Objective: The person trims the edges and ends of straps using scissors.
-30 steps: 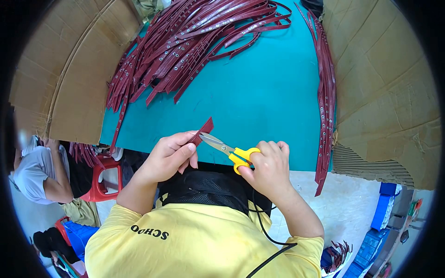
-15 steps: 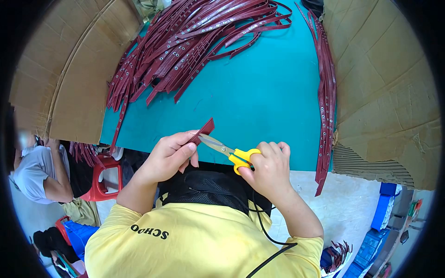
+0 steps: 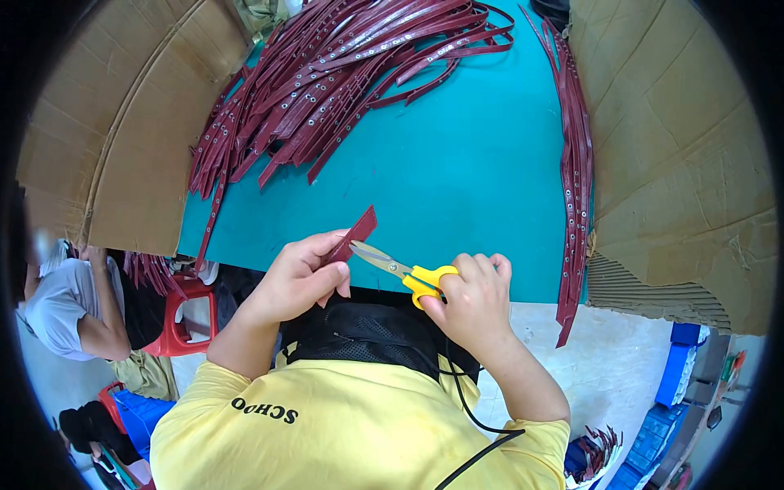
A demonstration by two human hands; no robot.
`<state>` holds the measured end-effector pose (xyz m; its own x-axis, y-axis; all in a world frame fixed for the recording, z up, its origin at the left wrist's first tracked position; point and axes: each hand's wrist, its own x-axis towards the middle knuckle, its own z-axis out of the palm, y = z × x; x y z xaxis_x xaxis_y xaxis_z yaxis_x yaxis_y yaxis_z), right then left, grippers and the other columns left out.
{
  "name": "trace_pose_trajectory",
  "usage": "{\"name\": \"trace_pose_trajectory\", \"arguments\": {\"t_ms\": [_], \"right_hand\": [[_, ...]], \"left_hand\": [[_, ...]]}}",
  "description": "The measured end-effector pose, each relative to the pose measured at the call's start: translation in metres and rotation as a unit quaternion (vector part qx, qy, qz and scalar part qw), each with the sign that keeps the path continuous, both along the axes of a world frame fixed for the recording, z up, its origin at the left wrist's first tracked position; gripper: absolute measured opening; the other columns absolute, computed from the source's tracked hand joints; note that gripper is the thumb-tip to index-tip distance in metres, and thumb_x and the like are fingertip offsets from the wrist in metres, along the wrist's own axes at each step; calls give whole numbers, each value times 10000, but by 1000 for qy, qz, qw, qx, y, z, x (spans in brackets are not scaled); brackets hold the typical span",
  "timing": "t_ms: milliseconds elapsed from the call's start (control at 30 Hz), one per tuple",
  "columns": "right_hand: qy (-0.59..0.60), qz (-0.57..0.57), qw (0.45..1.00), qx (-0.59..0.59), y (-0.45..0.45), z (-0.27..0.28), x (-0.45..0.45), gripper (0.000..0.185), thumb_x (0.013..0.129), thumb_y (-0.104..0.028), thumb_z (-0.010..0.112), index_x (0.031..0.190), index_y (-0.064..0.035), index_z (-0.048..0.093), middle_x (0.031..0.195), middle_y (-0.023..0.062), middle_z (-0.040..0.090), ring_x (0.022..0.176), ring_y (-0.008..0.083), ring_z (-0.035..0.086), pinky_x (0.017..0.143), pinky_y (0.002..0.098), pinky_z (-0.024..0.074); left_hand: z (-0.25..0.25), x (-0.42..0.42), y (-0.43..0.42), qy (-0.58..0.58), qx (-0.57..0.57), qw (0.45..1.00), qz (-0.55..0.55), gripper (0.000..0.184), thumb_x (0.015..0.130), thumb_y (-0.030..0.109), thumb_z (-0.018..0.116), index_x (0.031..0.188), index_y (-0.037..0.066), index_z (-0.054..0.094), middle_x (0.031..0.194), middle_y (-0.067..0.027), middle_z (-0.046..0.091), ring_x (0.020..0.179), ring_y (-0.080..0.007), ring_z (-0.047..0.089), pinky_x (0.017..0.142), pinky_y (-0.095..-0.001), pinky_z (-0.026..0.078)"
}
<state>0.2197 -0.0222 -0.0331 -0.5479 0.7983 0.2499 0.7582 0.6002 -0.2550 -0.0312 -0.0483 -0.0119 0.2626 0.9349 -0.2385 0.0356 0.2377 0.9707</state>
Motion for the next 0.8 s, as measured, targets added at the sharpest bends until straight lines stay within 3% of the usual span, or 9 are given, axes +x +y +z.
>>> {"name": "trace_pose_trajectory", "arguments": {"t_ms": [300,400,500,600,700,800], "right_hand": [[29,-1,999,25,1,1,-3,259,541,-225,746,591,-72,542,750,78,507,716,259,484,761,420,326],[10,-12,1000,14,0,1,-2,279,560,-269,780,614,-80,582,761,62,508,753,239,508,788,432,333],[17,-13,1000,16,-1,-2,-2,278,553,-264,776,620,-76,582,756,68,510,744,241,507,783,427,332],[31,-24,999,14,0,-3,-1,256,557,-244,758,622,-73,579,752,76,512,736,246,506,772,419,331],[60,-41,997,20,0,-7,2,237,570,-220,735,615,-65,562,748,77,508,728,248,500,757,409,330],[93,-55,993,41,0,-10,6,224,577,-200,715,614,-56,547,740,73,504,718,247,490,747,402,327]], "left_hand": [[3,-2,2,4,-22,1000,-10,374,950,177,500,1298,39,494,690,20,544,569,-33,498,470,-188,401],[0,0,1,17,-13,1000,4,354,953,189,496,1271,36,515,660,19,537,544,-32,477,460,-193,387],[-2,-1,1,24,-6,1000,6,318,953,188,489,1222,33,556,652,18,533,561,-44,478,511,-209,401],[-20,-10,3,-76,33,997,6,294,954,178,478,1182,27,587,714,-2,552,641,-62,498,583,-228,409],[-14,-7,2,-81,46,995,41,288,957,176,464,1154,15,598,807,-24,574,747,-80,519,668,-240,418],[-18,0,6,15,176,982,70,281,949,152,486,1166,4,585,894,-41,590,818,-82,527,713,-238,433]]}}
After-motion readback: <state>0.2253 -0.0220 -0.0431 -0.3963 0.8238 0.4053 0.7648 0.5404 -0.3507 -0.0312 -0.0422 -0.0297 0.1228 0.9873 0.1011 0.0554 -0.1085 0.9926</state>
